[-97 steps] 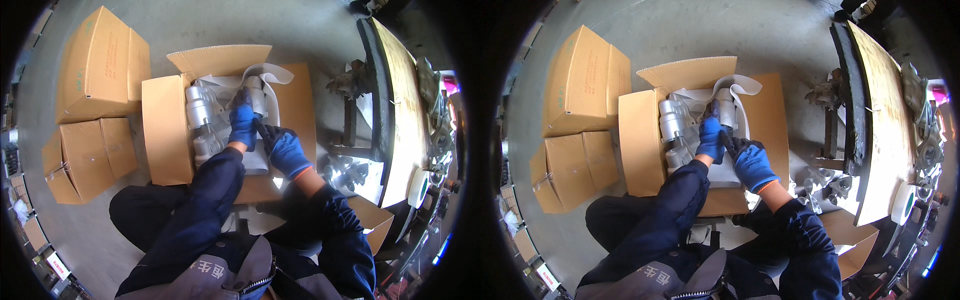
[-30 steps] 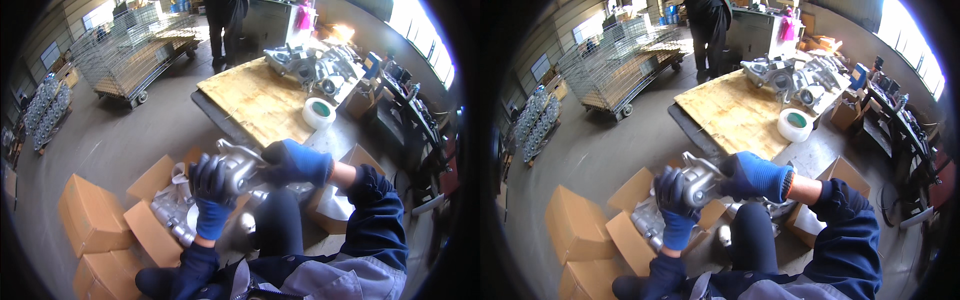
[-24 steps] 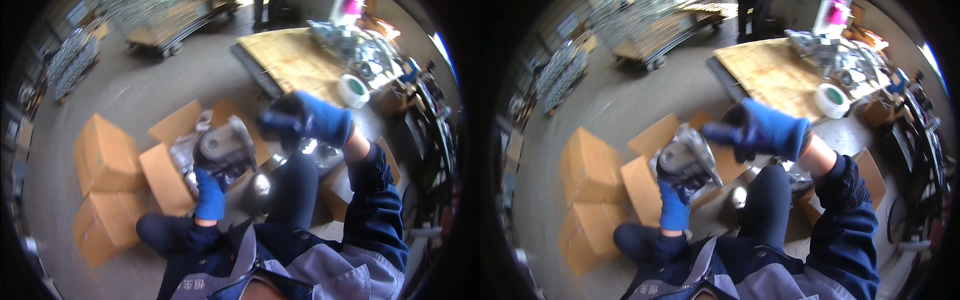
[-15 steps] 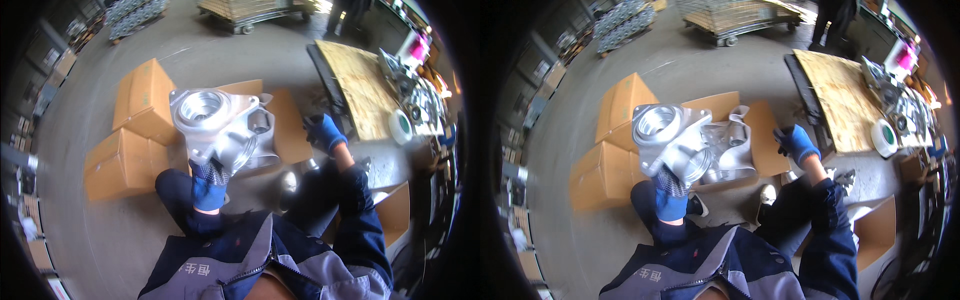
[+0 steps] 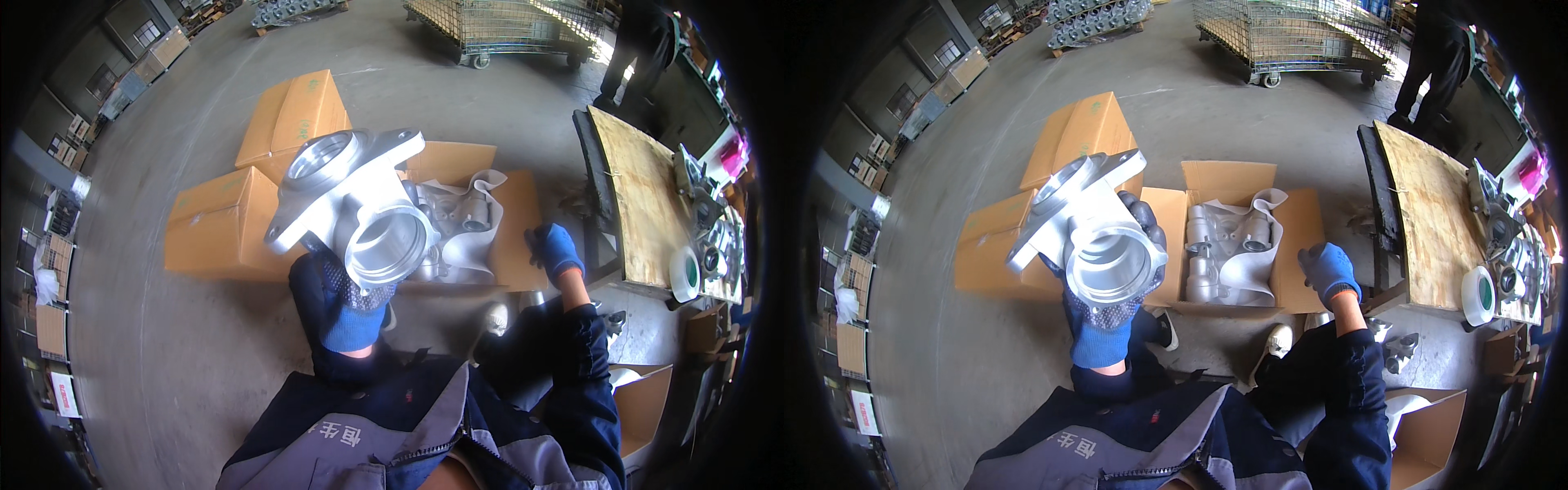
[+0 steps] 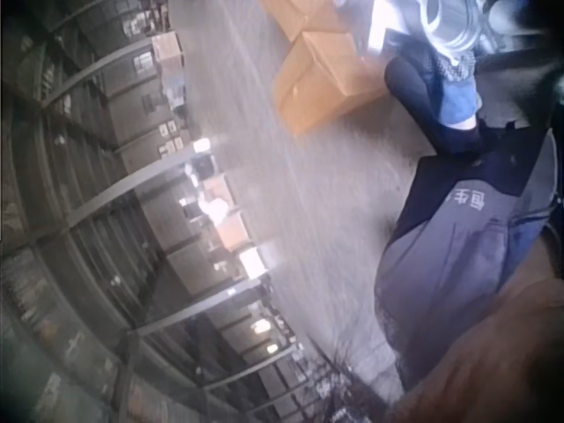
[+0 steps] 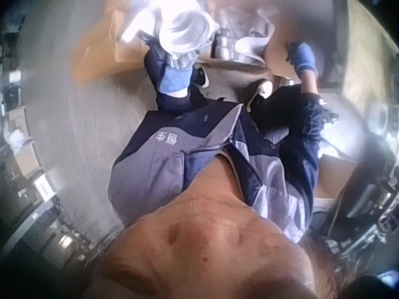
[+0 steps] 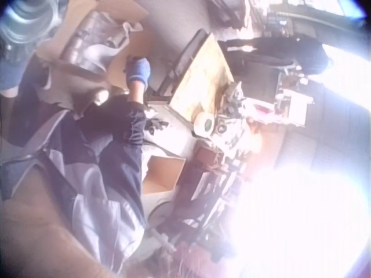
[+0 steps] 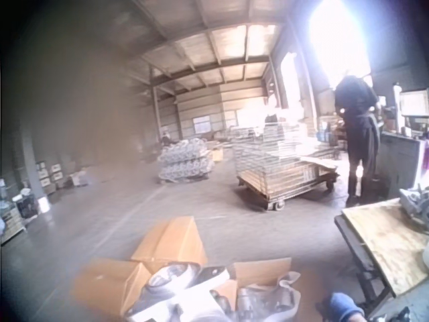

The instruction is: The person sits on the floor and packs several metal parts into a cardboard box. They place a foam sheet inside the box, then pick up each metal part from a nearby table, wrap it in foam, and place it into the box. After packing all parts, the person closes the box flaps and seals the box with tape.

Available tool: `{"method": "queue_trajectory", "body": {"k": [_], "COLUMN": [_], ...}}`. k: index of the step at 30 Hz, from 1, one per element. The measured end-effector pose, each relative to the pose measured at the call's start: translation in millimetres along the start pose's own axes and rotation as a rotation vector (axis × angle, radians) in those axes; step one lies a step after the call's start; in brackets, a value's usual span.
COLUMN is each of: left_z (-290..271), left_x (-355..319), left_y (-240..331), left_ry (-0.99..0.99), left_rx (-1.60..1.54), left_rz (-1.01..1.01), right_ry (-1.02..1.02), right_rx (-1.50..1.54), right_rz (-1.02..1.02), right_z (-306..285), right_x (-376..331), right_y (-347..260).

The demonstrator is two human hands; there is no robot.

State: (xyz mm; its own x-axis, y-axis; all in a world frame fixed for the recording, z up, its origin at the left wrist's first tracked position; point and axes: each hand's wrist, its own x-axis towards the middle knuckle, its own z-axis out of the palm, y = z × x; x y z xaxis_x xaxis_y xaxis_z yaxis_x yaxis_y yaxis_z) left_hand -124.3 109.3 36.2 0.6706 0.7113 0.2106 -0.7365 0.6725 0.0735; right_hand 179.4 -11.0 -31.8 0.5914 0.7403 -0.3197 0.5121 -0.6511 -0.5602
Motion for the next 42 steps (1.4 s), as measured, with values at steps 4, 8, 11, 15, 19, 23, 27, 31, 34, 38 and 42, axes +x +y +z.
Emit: {"method": "queue_trajectory", "body": {"k": [4, 8, 11, 15, 19, 23, 27, 31, 34, 38, 42], "left_z": [13, 32, 46, 22, 19, 44, 0, -16, -22, -40, -51], "left_x": [-1, -5, -5, 1, -5, -16, -37, -55, -66, -79, -92], "left_y": [1, -3, -2, 7, -3, -4, 4, 1, 6, 20, 42], "left_ry": [-0.153, -0.13, -0.196, -0.27, 0.232, 0.169, 0.152, 0.213, 0.236, 0.26, 0.283], "left_rx": [0.111, 0.095, 0.201, 0.489, 0.982, -0.054, 0.716, 1.101, 1.21, 1.302, 1.385], "left_rz": [0.053, 0.033, 0.0, 0.049, 0.324, 0.038, 0.22, 0.328, 0.39, 0.42, 0.464], "right_ry": [-0.01, 0.003, 0.01, 0.033, 0.014, 0.021, 0.035, 0.004, -0.005, 0.021, 0.134], "right_rx": [-0.008, -0.02, -0.026, -0.022, -0.029, -0.061, -0.094, -0.16, -0.174, -0.144, -0.258], "right_rz": [-0.027, -0.038, -0.054, -0.064, -0.081, -0.147, -0.151, -0.209, -0.247, -0.234, -0.31], "right_z": [4, 5, 4, -1, 2, 8, 6, 12, 17, 16, 30], "right_x": [1, 3, -3, -12, -10, -7, -7, -10, -7, -4, 7], "right_y": [-6, -5, -6, -10, -13, -25, -24, -30, -35, -21, -6]}}
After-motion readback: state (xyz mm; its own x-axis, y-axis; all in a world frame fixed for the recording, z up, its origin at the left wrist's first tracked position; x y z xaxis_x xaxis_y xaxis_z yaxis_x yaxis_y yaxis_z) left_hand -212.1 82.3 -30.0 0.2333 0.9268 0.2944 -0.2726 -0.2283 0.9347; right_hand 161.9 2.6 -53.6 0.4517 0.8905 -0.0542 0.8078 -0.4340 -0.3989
